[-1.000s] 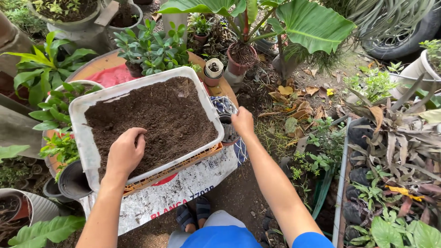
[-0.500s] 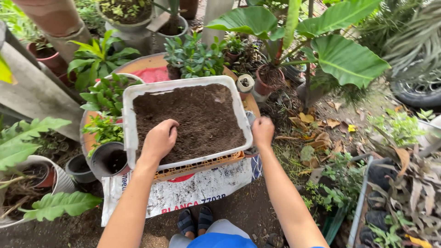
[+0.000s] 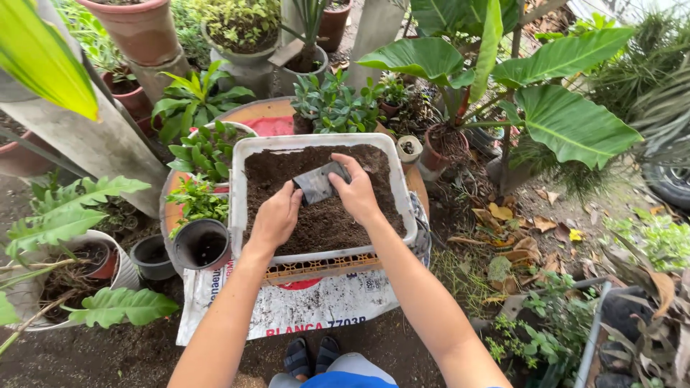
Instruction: The person removes a small plant from a black plastic pot and places it into a larger white container filled with soil. They then use their hands to scoop soil from the container and fill the empty black pot before placing the plant back into it.
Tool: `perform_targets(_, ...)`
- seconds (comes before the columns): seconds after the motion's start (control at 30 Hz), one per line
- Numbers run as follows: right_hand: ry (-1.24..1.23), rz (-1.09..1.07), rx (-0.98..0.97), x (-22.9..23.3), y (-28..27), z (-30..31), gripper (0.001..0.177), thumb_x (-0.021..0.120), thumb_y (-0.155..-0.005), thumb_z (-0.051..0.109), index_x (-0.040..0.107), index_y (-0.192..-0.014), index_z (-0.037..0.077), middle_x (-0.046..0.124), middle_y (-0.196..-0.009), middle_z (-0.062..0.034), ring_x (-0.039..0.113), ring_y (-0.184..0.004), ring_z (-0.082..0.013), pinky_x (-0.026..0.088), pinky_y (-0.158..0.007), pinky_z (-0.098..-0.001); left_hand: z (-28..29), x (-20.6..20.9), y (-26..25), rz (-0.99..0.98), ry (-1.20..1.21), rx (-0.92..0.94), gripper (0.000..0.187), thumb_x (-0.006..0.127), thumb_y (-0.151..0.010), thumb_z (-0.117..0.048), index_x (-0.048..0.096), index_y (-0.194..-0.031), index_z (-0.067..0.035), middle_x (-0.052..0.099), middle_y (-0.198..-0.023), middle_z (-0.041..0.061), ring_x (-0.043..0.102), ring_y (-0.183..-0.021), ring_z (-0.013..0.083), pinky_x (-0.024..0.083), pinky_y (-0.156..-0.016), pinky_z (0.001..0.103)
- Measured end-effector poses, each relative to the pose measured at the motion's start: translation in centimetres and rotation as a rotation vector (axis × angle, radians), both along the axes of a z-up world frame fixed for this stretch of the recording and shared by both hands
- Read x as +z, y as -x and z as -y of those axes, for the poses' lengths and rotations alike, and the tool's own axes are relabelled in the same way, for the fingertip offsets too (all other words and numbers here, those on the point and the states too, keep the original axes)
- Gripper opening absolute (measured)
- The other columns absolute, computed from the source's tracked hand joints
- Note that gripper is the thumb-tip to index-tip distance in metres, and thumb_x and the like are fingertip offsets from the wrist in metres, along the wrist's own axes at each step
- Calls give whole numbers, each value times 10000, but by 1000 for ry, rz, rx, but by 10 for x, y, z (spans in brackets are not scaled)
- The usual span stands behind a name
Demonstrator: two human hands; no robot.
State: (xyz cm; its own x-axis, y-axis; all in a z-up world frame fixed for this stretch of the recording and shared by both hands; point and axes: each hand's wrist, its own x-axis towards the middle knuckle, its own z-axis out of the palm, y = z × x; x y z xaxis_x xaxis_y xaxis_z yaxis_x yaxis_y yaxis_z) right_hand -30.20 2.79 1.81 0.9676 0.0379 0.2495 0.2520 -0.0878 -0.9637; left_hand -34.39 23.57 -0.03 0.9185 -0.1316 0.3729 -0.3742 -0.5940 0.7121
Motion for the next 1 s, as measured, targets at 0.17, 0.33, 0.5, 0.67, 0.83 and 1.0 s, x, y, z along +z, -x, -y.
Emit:
perform_targets(0.17, 295, 50, -17, 2, 20, -11, 522, 685, -946, 84, 516, -1437, 33, 656, -1271, -134, 639, -1156, -243, 508, -1008, -350, 2, -6, -6, 46, 5, 18, 247, 600, -1004, -250, 603, -1041, -6, 695, -888, 262, 661, -841, 486, 515, -687, 560)
perform_targets(0.33, 606, 466, -135, 3, 31, -15, 480, 751, -995, 105, 511, -1396, 0, 552, -1384, -265, 561, -1267, -439, 447, -1065, -441, 3, -3, -6, 30, -8, 78, 249, 690, -950, -245, 632, -928, -5, 696, -841, 250, 667, -809, 472, 520, -659, 546)
perform_targets(0.5, 483, 240, -27, -9, 30, -17, 386, 672, -918, 70, 558, -1281, 2, 613, -1190, -139, 697, -1065, -285, 584, -946, -356, 5, 2, -3, 47, -21, 172, 235, 711, -902, -274, 696, -851, -45, 692, -753, 223, 688, -731, 432, 538, -625, 517)
perform_targets(0.67, 567, 175, -299, 0, 31, -12, 310, 718, -853, 37, 551, -1110, -14, 580, -1067, -154, 657, -903, -294, 559, -814, -367, 4, -1, -3, -15, -55, 265, 269, 693, -894, -304, 713, -785, -59, 693, -713, 214, 684, -694, 428, 542, -640, 519)
perform_targets(0.83, 529, 603, -167, 21, 50, -26, 152, 762, -897, 51, 613, -874, 28, 618, -903, -136, 650, -854, -331, 551, -772, -381, 6, -15, -10, 25, -149, 258, 335, 640, -956, -320, 707, -754, -61, 687, -720, 217, 679, -686, 429, 544, -637, 524)
perform_targets(1.0, 669, 452, 149, -5, 42, -23, 190, 613, -1020, 165, 712, -967, 12, 719, -1053, -176, 693, -974, -364, 569, -853, -444, 8, -15, -10, 108, -202, 195, 359, 589, -1007, -297, 668, -757, -52, 688, -707, 195, 682, -659, 407, 540, -608, 519)
